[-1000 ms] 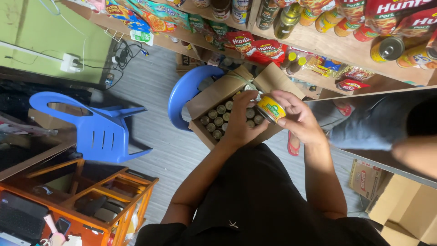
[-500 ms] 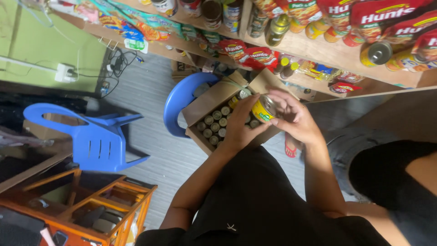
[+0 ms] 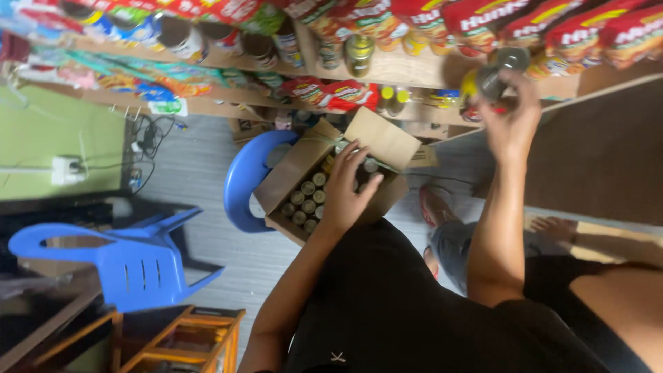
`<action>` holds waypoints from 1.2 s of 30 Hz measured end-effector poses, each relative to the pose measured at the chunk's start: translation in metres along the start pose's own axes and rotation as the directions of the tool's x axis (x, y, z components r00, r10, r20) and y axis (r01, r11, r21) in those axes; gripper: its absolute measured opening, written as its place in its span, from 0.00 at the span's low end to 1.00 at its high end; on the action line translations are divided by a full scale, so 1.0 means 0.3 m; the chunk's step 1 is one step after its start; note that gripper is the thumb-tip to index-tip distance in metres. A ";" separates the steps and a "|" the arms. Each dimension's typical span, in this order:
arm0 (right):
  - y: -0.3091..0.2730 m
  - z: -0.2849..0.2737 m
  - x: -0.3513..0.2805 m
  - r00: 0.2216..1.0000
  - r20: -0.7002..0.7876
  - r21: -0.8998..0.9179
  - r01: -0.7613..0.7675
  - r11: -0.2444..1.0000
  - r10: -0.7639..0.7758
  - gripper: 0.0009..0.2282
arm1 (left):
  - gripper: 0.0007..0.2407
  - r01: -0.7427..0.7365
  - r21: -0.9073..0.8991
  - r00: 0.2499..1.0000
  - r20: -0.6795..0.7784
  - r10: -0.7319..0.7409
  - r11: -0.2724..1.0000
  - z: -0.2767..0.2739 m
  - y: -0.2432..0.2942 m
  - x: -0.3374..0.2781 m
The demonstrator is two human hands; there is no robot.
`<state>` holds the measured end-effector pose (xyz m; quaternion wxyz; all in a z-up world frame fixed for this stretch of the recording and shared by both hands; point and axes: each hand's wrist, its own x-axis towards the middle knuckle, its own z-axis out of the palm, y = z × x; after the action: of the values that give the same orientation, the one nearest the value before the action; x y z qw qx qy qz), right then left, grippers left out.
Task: Stocking and organizing various canned food items from a cardboard box onto a store shelf.
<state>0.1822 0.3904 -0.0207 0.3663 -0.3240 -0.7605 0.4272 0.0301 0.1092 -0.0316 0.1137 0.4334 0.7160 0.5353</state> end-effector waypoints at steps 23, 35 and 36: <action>0.322 -0.032 0.118 0.901 -0.168 -0.643 0.207 0.737 -0.400 0.08 | 0.17 0.141 -0.019 0.990 0.008 -0.141 0.990 -0.059 -0.085 -0.101; 0.305 -0.115 0.127 0.938 -0.098 -0.508 0.239 0.827 -0.331 0.09 | 0.16 0.161 -0.036 0.986 -0.035 -0.162 0.986 -0.090 -0.066 -0.108; 0.306 -0.126 0.127 0.930 -0.066 -0.537 0.272 0.798 -0.362 0.09 | 0.16 0.172 -0.050 0.984 -0.031 -0.174 0.984 -0.090 -0.068 -0.109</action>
<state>0.2105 0.4757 -0.0775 0.3934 -0.3128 -0.8575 0.1100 0.0227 0.0658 -0.0481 0.1573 0.3574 0.7401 0.5475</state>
